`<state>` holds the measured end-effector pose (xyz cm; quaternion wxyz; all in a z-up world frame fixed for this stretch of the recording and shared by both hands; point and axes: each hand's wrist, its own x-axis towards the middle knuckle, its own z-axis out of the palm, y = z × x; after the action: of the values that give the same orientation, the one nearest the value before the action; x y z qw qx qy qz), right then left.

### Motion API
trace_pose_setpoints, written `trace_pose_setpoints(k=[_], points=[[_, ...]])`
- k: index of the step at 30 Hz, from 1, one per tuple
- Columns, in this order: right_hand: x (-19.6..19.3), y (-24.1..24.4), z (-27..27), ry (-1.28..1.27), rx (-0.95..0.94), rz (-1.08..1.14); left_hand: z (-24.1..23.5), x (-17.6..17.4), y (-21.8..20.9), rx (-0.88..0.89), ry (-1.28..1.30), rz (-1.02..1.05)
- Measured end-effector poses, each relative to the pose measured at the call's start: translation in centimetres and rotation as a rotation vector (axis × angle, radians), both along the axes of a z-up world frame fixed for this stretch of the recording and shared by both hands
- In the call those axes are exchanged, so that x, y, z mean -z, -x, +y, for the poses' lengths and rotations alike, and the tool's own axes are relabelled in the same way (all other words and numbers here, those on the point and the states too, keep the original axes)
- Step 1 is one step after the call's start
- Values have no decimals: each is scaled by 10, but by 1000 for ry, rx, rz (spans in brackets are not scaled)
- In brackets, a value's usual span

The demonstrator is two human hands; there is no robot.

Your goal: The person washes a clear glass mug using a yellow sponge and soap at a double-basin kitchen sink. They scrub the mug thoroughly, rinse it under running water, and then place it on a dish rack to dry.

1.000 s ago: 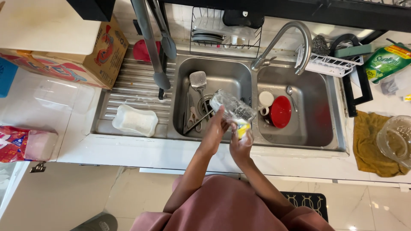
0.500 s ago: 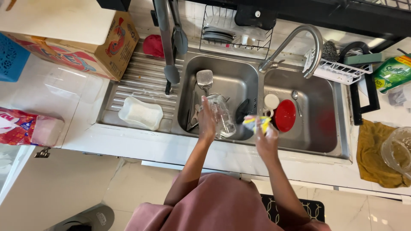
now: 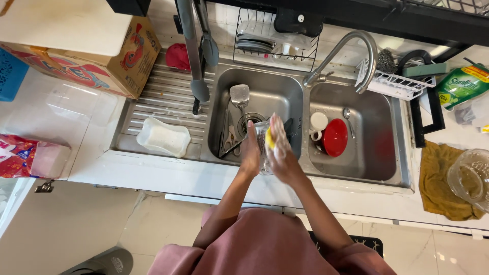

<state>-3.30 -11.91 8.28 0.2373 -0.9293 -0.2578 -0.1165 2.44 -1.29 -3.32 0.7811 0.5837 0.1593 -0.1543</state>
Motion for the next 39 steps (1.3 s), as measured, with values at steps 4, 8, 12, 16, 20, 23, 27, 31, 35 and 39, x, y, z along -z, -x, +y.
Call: trace_pose_setpoints(k=[4, 8, 12, 16, 20, 23, 27, 31, 35, 39], points=[[-20, -6, 6, -284, 194, 386, 12, -61, 7, -35, 432, -91], [9, 7, -7, -410, 24, 256, 21, -52, 5, -4, 206, -246], [16, -24, -24, -697, 87, 526, 11, -61, 13, 90, 395, -178], [2, -42, -30, -661, 103, 517, 13, -60, 15, 199, 405, -207], [-18, -51, -31, -626, 173, 646, 16, -85, 24, 347, -70, -445], [-18, -51, -28, -461, 100, 714, 6, -89, 20, 478, -791, -296], [-30, -29, -17, 73, 99, 391, 6, -23, 12, 320, -727, -429], [-43, -31, -22, -60, 133, 656, 13, -65, 26, 335, -520, -373], [4, -28, -43, -59, 16, 296, 7, -63, 17, 472, -685, -202], [-1, -25, -52, -45, -38, 206, 8, -82, 25, 579, -730, -154]])
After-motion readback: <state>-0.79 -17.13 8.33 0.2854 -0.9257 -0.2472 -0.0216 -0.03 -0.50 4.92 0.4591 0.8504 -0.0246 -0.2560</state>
